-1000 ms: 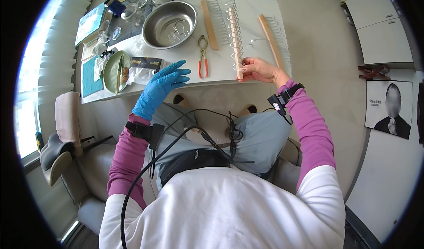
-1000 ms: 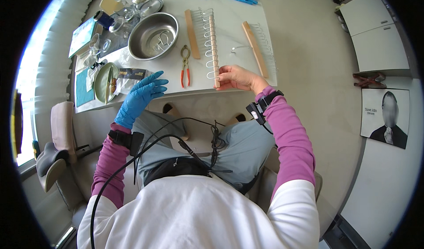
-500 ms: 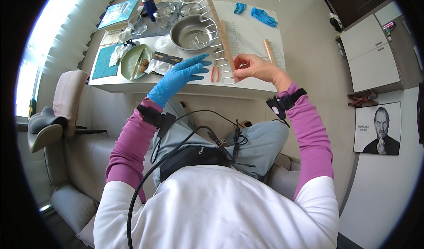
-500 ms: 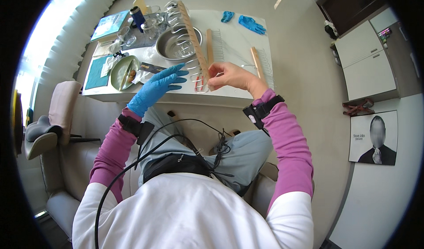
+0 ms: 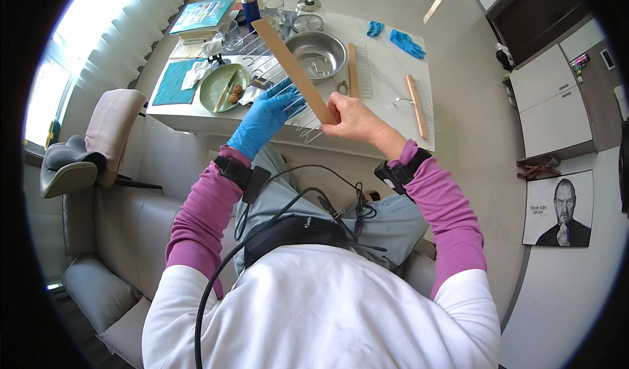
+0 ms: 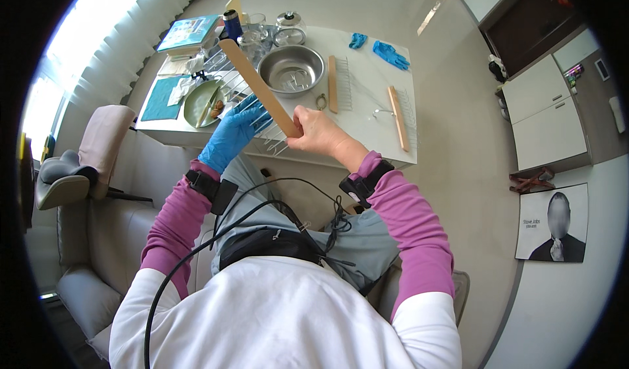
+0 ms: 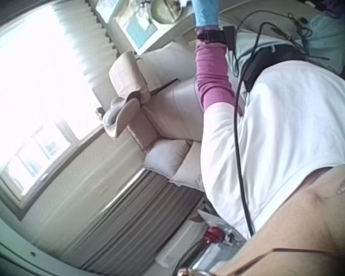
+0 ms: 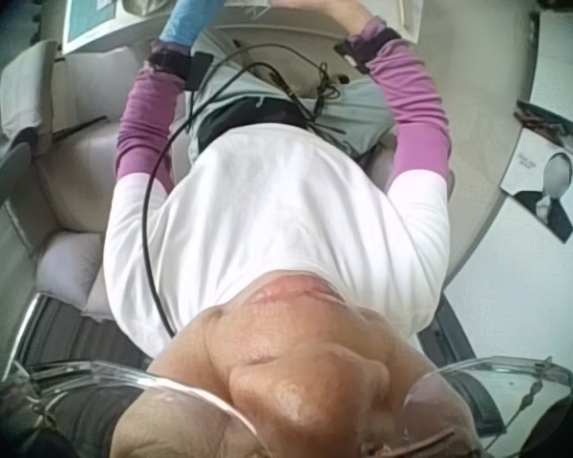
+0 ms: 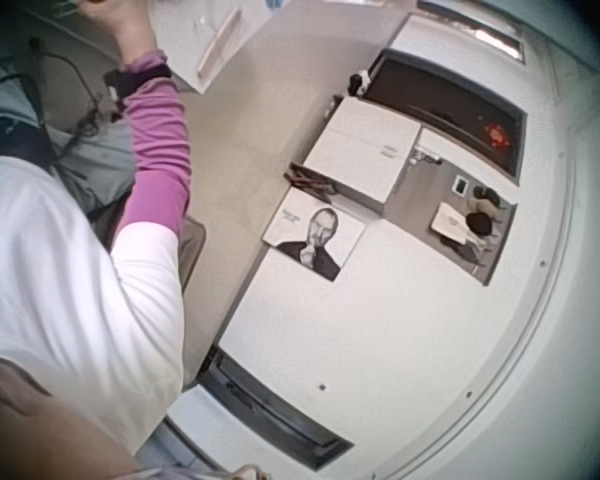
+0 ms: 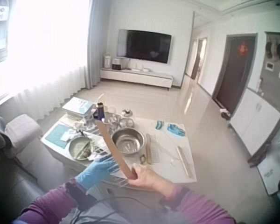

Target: The person assembles wooden hair rollers by inserting metal rods into the slots of a wooden holder. They repeatedly pick up rods, align them with the slots, and push them through to form complete rollers. The person handles the wooden holder and metal rods throughout the process.

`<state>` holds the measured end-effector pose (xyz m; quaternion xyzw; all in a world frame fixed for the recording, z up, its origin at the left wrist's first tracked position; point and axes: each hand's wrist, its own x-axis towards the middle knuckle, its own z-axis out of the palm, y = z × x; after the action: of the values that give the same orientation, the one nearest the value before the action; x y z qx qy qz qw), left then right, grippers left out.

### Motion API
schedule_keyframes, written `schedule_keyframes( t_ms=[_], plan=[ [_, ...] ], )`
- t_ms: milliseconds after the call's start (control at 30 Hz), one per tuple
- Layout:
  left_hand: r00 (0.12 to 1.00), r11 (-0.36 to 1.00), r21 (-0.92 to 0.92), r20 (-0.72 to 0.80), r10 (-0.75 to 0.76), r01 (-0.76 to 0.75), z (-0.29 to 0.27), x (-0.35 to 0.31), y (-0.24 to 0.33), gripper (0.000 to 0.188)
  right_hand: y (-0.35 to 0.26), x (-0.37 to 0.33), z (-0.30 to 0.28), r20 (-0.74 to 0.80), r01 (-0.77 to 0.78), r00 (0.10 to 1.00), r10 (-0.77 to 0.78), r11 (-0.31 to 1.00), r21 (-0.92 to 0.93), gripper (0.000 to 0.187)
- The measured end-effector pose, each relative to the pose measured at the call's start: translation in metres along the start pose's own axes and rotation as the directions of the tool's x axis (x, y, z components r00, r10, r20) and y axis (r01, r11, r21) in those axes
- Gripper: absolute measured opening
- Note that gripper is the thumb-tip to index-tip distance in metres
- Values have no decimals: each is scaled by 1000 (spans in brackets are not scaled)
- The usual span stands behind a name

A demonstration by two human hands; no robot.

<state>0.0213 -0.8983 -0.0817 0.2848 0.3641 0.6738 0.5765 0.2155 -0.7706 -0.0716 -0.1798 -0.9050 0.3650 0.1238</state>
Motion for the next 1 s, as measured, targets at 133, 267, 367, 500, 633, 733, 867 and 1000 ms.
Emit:
schedule_keyframes(
  t_ms=[133, 267, 367, 500, 633, 733, 867, 1000],
  plan=[
    [1000, 998, -70, 20, 11, -9, -8, -11, 2, 49, -8, 3, 5, 100, 11, 995, -27, 987, 160, 35],
    [1000, 1000, -29, 14, 2, -2, -13, -8, 2, 47, -11, 7, 12, 146, -12, 989, -25, 970, 242, 33],
    [980, 985, 145, -187, -61, 89, -15, -4, 2, 47, -10, 7, 18, -70, 151, 985, -158, 984, -94, 31],
    [988, 988, 84, -105, -118, 127, -20, -4, 1, 45, -9, 5, 30, -201, 162, 945, -257, 903, -398, 29],
    [975, 984, 37, -141, -169, 176, -26, 2, -3, 42, -11, 5, 45, -146, 230, 921, -362, 805, -547, 18],
    [972, 981, 83, -171, -160, 176, -30, 1, -6, 41, -12, 5, 52, -97, 219, 944, -316, 818, -532, 18],
    [983, 985, 101, -129, -128, 142, -33, -5, -6, 45, -13, 11, 56, -80, 231, 957, -280, 897, -378, 32],
    [989, 993, 82, -121, -79, 89, -36, -2, -7, 54, -11, 19, 60, -101, 268, 945, -312, 912, -310, 34]
  ],
)
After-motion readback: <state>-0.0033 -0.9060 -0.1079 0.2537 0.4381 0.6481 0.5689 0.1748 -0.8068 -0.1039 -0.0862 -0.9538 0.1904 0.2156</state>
